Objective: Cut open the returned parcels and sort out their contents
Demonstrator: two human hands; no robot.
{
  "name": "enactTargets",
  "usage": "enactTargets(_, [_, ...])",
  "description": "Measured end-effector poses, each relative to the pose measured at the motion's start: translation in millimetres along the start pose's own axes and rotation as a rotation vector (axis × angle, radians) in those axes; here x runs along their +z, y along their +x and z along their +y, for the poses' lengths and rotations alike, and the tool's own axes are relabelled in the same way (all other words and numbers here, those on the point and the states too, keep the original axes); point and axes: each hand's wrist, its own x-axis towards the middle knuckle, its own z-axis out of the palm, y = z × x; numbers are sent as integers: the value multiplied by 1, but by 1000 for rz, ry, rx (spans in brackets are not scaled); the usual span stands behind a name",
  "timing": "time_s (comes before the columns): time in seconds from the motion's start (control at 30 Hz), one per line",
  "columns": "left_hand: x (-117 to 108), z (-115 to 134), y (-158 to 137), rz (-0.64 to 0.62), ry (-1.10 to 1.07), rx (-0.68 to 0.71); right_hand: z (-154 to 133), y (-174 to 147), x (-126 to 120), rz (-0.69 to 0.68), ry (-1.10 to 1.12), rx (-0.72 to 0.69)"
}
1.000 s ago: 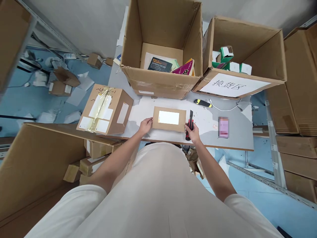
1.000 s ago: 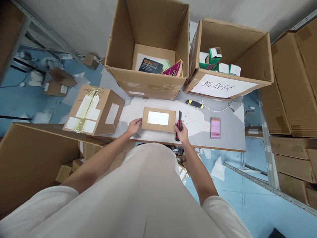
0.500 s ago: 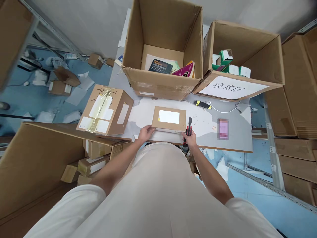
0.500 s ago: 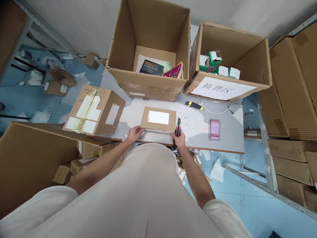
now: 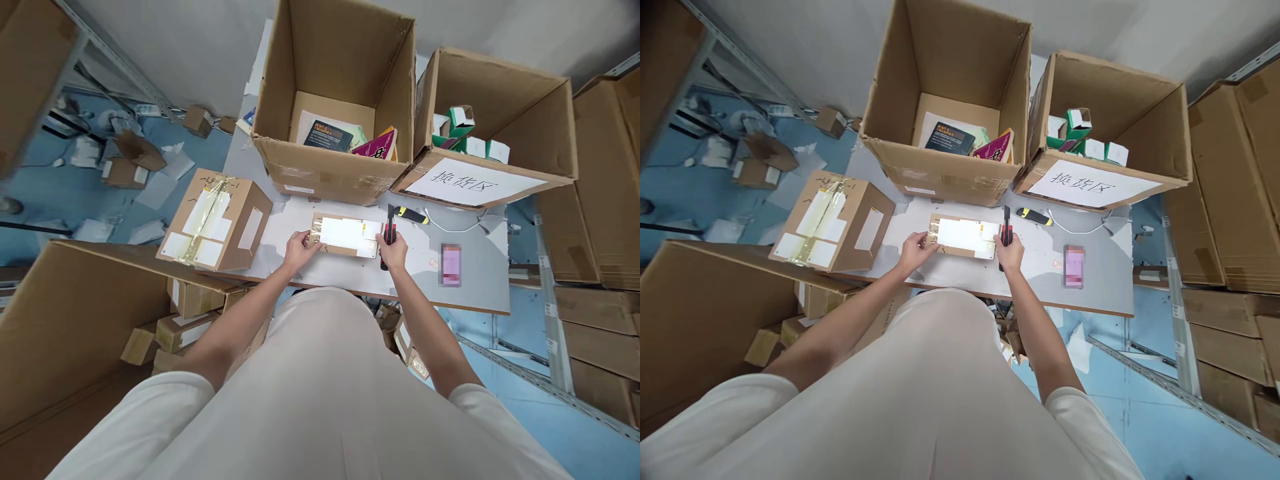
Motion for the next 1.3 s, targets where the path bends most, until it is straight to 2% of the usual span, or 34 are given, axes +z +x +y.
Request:
enactTargets(0.07, [4,5,-2,48,64,164,-3,7,1,1,-82,-23])
enactTargets(0.1, [6,8,-5,29,95,277,-4,9,-1,-10,-124,-36])
enactTargets(0.17, [12,12,-11,-77,146,475,-10,10,-6,-36,-213,-99])
enactTargets(0.2, [15,13,-14,-128,163,529,-15,9,-10,-54,-258,-162])
enactTargets(0.27, [19,13,-17,-157,180,544,-29,5,-18,-138,-347,-359])
enactTargets(0.37, [22,12,-17,-134,199,528,-60,1,-20,-428,-516,-682])
enactTargets(0.47, [22,11,-14,-118,241,555,-91,2,-8,-660,-776,-810])
enactTargets(0.57, [23,12,-13,-113,253,579,-110,6,10,-727,-1000,-821])
enactTargets(0.7, [24,11,-12,-129,214,582,-118,8,22,-760,-1118,-839])
enactTargets(1.0, [29,7,-7,-160,180,568,-126,-6,31,-725,-1239,-755])
enactTargets(1.2, [32,5,-6,-134,218,577,-130,-8,35,-678,-1246,-795])
enactTargets(1.3, [32,4,-5,-149,212,571,-138,-9,41,-679,-1240,-766])
